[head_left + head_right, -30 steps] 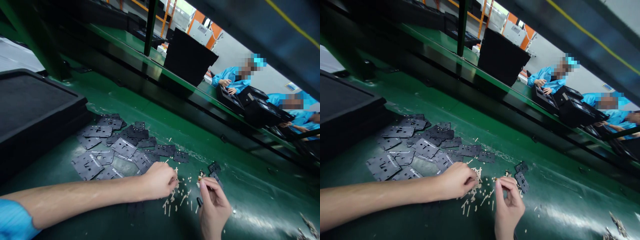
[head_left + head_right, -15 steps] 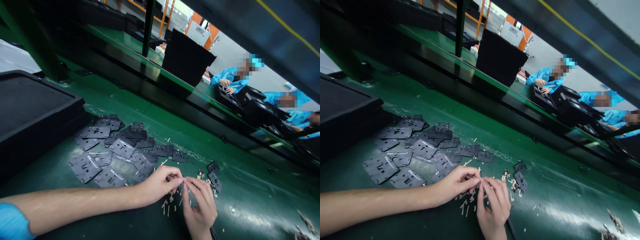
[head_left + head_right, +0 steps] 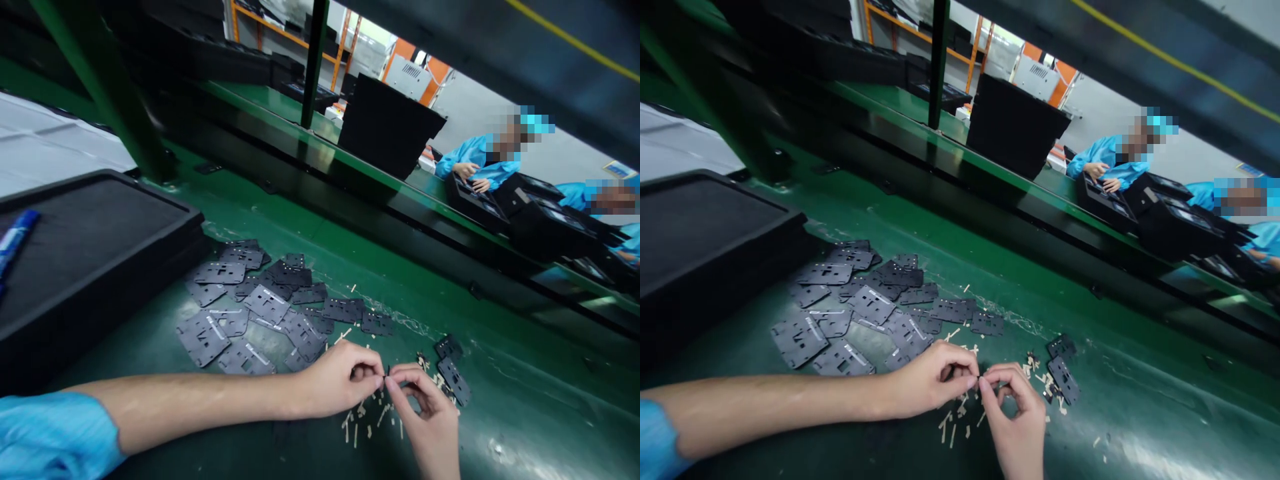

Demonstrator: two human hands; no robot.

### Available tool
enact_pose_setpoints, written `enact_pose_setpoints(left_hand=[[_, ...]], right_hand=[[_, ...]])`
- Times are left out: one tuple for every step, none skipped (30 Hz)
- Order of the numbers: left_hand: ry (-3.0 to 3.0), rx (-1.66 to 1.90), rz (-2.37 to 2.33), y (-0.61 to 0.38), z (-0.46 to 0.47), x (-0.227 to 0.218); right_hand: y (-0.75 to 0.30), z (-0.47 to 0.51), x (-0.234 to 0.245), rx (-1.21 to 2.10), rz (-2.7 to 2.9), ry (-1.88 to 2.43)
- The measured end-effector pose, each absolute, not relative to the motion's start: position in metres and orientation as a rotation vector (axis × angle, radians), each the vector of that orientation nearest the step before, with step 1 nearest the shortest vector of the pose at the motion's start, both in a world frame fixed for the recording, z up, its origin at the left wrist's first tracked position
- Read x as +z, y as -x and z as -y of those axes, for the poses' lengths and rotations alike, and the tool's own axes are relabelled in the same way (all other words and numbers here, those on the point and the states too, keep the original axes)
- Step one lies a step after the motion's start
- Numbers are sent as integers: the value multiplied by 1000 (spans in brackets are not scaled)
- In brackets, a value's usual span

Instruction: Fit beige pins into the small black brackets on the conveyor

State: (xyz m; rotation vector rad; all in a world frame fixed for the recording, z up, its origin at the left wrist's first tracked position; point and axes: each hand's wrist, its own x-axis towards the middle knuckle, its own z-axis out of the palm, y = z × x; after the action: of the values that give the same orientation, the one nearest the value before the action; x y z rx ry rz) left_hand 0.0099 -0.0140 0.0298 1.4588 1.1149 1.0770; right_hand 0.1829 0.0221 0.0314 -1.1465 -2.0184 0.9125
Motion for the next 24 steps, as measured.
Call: enact_pose_setpoints(left_hand=[[-1509, 1040, -1175, -9, 12, 30], [-1571, 997, -1245, -6, 9, 32], [-1652, 948, -1345, -1, 4, 34], [-1739, 903, -1468, 7, -3, 36], [-1820, 867, -1602, 18, -13, 38], [-1901, 835, -1776, 32, -25, 40], [-1913, 824, -1917, 49, -39, 42], [-1894, 821, -2025, 68, -54, 43], [-1868, 808, -2132, 90, -69, 43], [-1829, 788, -2243, 112, -82, 43], [-1784, 761, -2347, 134, -94, 41], [-1736, 731, -2441, 155, -104, 40], [-1696, 694, -2518, 175, -111, 38], [-1665, 652, -2578, 192, -115, 36], [-1640, 610, -2628, 207, -117, 34], [-1625, 571, -2669, 220, -119, 33], [-1621, 534, -2703, 231, -119, 32], [-1630, 498, -2727, 239, -120, 32], [-1652, 464, -2740, 246, -121, 32], [-1681, 433, -2742, 252, -122, 32], [-1711, 405, -2737, 256, -125, 33], [-1736, 377, -2725, 259, -128, 33], [-1752, 350, -2707, 261, -132, 33], [-1756, 324, -2688, 262, -136, 32]], right_hand=[[-183, -22, 29, 894, 1996, 1149], [-184, -23, 27, 872, 1964, 1153], [-184, -23, 25, 854, 1928, 1156], [-184, -24, 23, 839, 1894, 1162], [-184, -25, 22, 830, 1870, 1169], [-184, -26, 21, 822, 1858, 1176], [-184, -27, 20, 813, 1855, 1181], [-184, -28, 20, 803, 1861, 1181], [-184, -29, 20, 794, 1873, 1174], [-183, -30, 20, 786, 1884, 1165], [-183, -31, 20, 779, 1888, 1156], [-182, -31, 20, 776, 1881, 1155], [-181, -32, 20, 781, 1860, 1165], [-181, -33, 19, 791, 1827, 1186], [-180, -35, 18, 803, 1786, 1216], [-180, -36, 17, 815, 1745, 1251], [-181, -38, 15, 826, 1713, 1281], [-181, -40, 13, 831, 1690, 1306], [-182, -42, 12, 832, 1677, 1322], [-182, -43, 10, 834, 1671, 1331], [-183, -44, 9, 841, 1666, 1337], [-183, -46, 8, 857, 1659, 1345], [-183, -47, 6, 881, 1645, 1362], [-183, -47, 4, 911, 1625, 1386]])
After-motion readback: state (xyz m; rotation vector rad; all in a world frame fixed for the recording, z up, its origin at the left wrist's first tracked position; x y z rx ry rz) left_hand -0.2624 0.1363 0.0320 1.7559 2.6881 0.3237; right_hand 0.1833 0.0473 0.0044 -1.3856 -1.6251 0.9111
